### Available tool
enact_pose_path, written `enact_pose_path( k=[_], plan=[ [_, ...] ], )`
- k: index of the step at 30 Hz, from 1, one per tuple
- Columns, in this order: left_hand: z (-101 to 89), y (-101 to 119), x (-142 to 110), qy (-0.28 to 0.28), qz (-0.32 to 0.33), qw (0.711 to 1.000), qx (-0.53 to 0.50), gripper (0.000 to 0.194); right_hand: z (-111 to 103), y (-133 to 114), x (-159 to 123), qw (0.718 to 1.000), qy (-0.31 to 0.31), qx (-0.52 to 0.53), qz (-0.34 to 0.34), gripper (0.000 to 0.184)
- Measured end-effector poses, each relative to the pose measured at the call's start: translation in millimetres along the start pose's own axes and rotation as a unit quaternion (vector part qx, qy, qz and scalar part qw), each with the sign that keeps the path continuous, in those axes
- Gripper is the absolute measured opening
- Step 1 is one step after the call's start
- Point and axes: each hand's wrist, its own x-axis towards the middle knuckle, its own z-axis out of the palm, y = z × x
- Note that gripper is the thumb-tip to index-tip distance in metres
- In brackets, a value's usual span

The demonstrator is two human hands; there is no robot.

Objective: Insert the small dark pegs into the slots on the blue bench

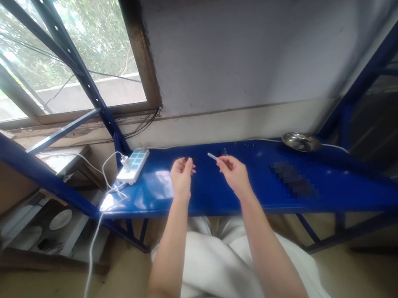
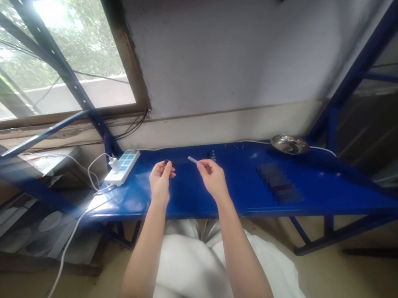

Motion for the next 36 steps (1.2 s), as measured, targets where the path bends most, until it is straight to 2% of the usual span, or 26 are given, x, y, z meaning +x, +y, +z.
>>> enact_pose_path(
  k=[2, 5, 10, 14, 18, 22, 27, 32, 36],
  plan=[
    [-0.2, -3, 1, -0.039, -0.008, 0.999, 0.023, 0.027, 5, 0, 2, 1.0, 0.013, 0.015, 0.0, 0.038],
    [1.8, -12, 0, -0.088, -0.001, 0.995, 0.05, 0.026, 17, -2, 5, 1.0, -0.013, 0.009, -0.027, 0.035],
    [1.9, -22, 3, -0.107, 0.033, 0.991, 0.067, 0.026, 30, 0, 7, 0.997, -0.067, -0.014, -0.041, 0.034],
    [-1.0, -25, 5, -0.104, 0.046, 0.99, 0.081, 0.027, 29, 3, 7, 0.993, -0.107, -0.032, -0.04, 0.032],
    [-0.9, -26, 4, -0.102, 0.048, 0.991, 0.07, 0.025, 26, 7, 8, 0.99, -0.117, -0.054, -0.061, 0.027],
    [1.4, -27, 7, -0.12, 0.047, 0.988, 0.083, 0.024, 25, 10, 13, 0.99, -0.118, -0.067, -0.049, 0.025],
    [1.4, -30, 14, -0.138, 0.039, 0.984, 0.103, 0.022, 24, 7, 18, 0.987, -0.156, -0.043, -0.018, 0.027],
    [-3.5, -28, 18, -0.178, 0.045, 0.973, 0.141, 0.018, 19, 3, 18, 0.978, -0.2, -0.054, -0.016, 0.032],
    [-4.3, -28, 18, -0.195, 0.045, 0.968, 0.151, 0.02, 16, 7, 19, 0.974, -0.208, -0.083, -0.018, 0.033]
  ],
)
